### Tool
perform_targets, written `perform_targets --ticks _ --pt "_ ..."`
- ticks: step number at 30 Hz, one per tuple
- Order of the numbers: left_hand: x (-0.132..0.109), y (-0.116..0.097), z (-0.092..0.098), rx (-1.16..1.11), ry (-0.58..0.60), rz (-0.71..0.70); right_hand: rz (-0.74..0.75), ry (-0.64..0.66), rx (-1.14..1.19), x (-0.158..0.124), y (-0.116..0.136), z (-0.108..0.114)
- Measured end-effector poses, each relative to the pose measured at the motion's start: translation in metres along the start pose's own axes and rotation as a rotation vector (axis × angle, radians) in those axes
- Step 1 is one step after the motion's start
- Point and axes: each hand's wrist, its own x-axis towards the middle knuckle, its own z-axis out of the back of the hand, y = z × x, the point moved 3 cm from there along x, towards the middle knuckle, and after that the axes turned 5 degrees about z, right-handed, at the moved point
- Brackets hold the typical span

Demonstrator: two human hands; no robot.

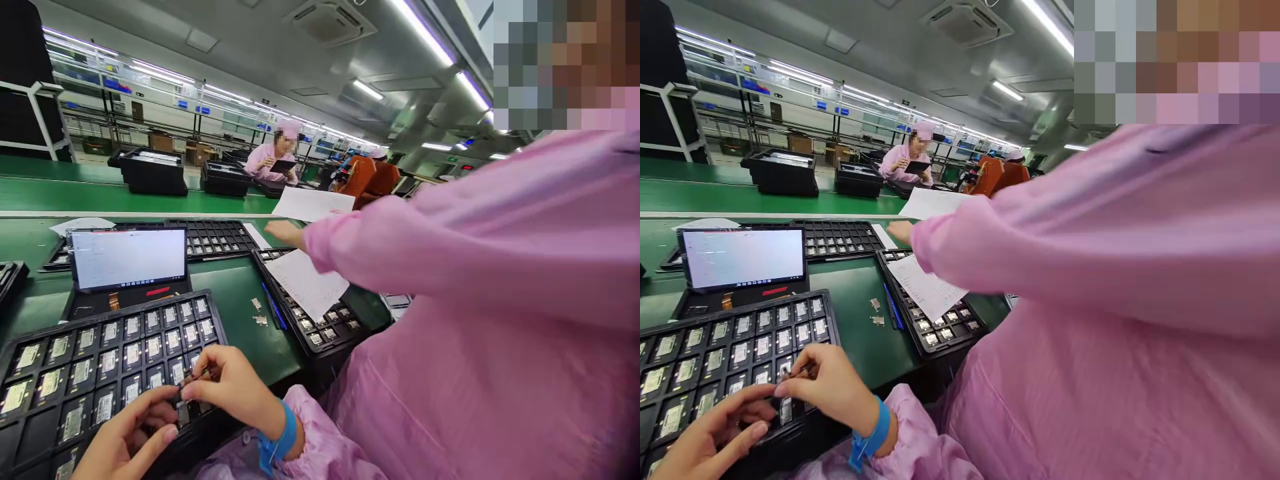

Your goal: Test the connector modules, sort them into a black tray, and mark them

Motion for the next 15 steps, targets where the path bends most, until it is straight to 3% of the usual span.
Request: perform_targets --ticks 4,9,15 --pt "0.002 0.006 -0.002 -0.175 -0.063 0.013 -0.022 0.061 0.063 -0.004 -0.009 -0.023" --pt "0.004 0.018 0.002 -0.220 -0.040 0.034 -0.032 0.042 0.088 -0.003 -0.014 -0.026" --pt "-0.003 0.007 0.001 -0.317 -0.133 0.079 -0.102 0.109 0.132 -0.001 -0.021 -0.029"
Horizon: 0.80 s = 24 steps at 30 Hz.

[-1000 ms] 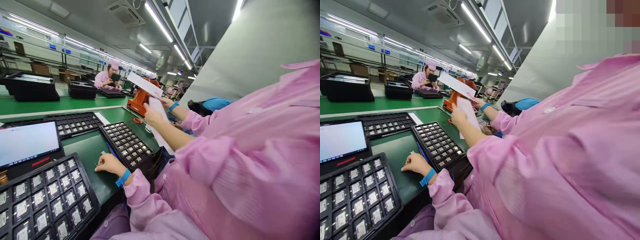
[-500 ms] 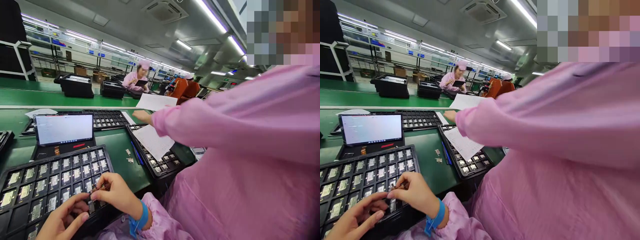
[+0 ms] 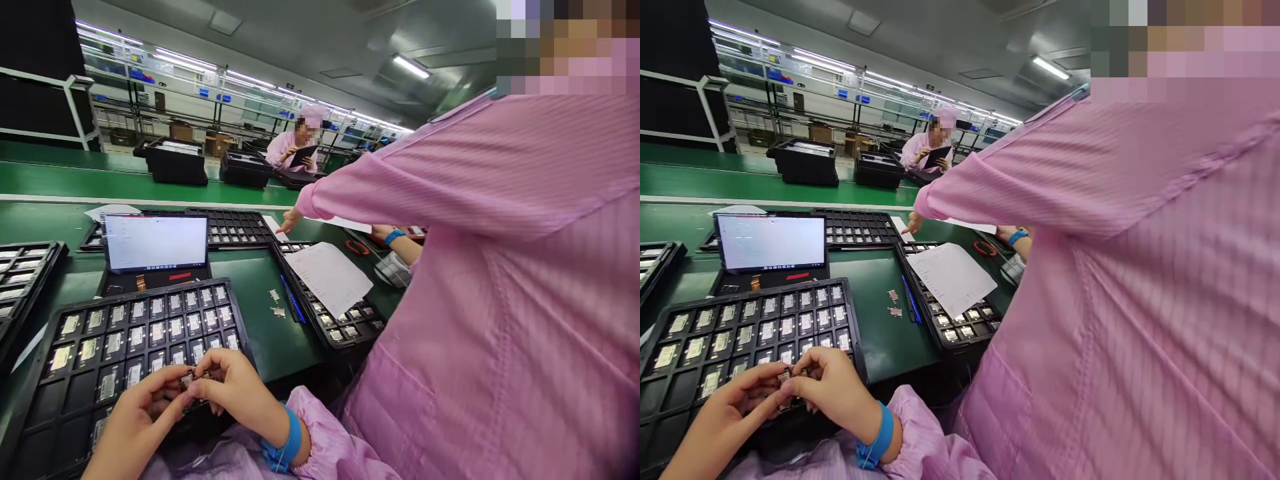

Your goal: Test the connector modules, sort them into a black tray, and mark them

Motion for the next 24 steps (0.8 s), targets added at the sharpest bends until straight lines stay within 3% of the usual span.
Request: perform_targets --ticks 4,12,17,24 --pt "-0.005 -0.006 -0.003 -0.151 -0.145 -0.008 0.019 0.037 0.057 0.002 -0.005 -0.001" --pt "0.002 0.000 0.012 -0.069 -0.128 0.041 0.037 0.052 0.150 0.001 -0.005 -0.003" --pt "0.004 0.003 0.019 -0.060 -0.120 0.076 0.003 -0.031 0.157 0.001 -0.005 0.000" --pt "0.007 0.007 0.014 -0.032 -0.109 0.083 0.031 -0.063 0.040 -0.002 -0.005 0.003"
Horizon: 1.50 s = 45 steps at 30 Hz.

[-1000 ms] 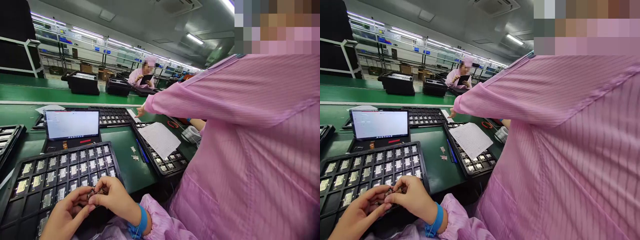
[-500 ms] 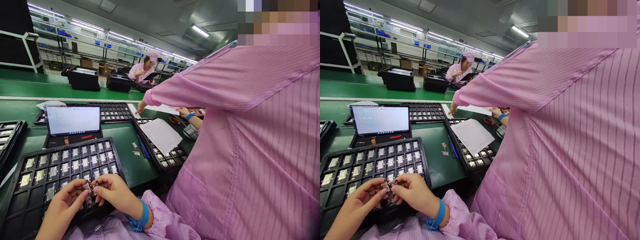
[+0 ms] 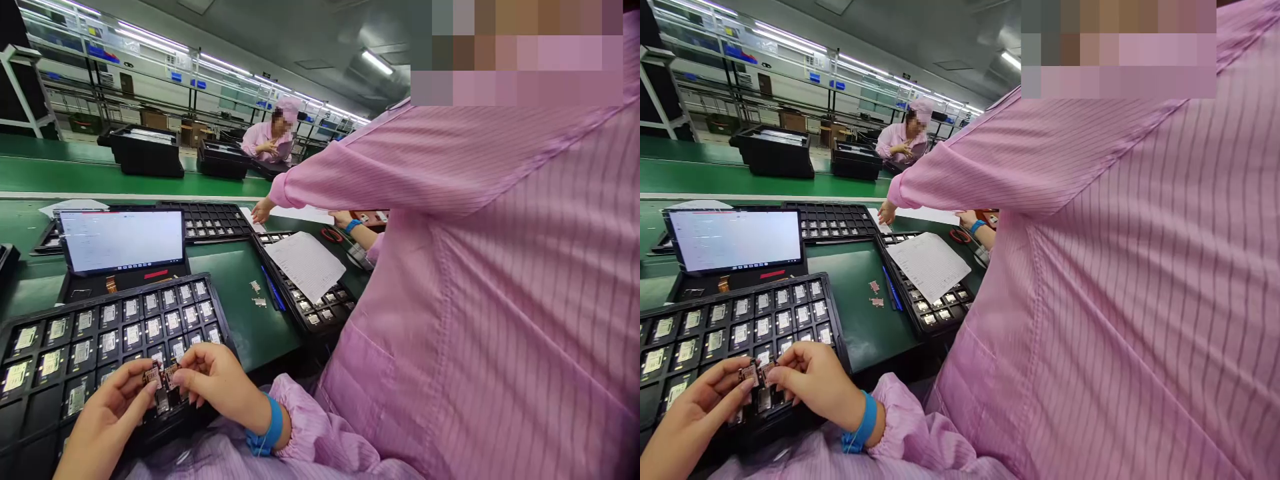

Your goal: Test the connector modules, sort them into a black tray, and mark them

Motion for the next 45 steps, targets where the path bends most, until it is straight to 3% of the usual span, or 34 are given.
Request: perform_targets --ticks 5,11,22,38,45 --pt "-0.004 -0.003 -0.006 0.038 0.007 -0.025 0.005 -0.002 -0.035 -0.002 0.000 -0.001" --pt "-0.001 -0.002 -0.003 0.059 0.061 0.039 -0.004 0.011 -0.103 -0.004 0.001 -0.002" --pt "-0.006 -0.013 -0.003 0.037 0.031 -0.018 0.028 0.042 -0.146 -0.004 -0.001 -0.005" --pt "-0.005 -0.003 0.002 0.062 0.132 -0.020 0.051 0.039 -0.201 -0.008 0.003 -0.010" --pt "-0.004 -0.001 0.002 0.043 0.118 -0.041 0.070 0.031 -0.226 -0.010 0.001 -0.010"
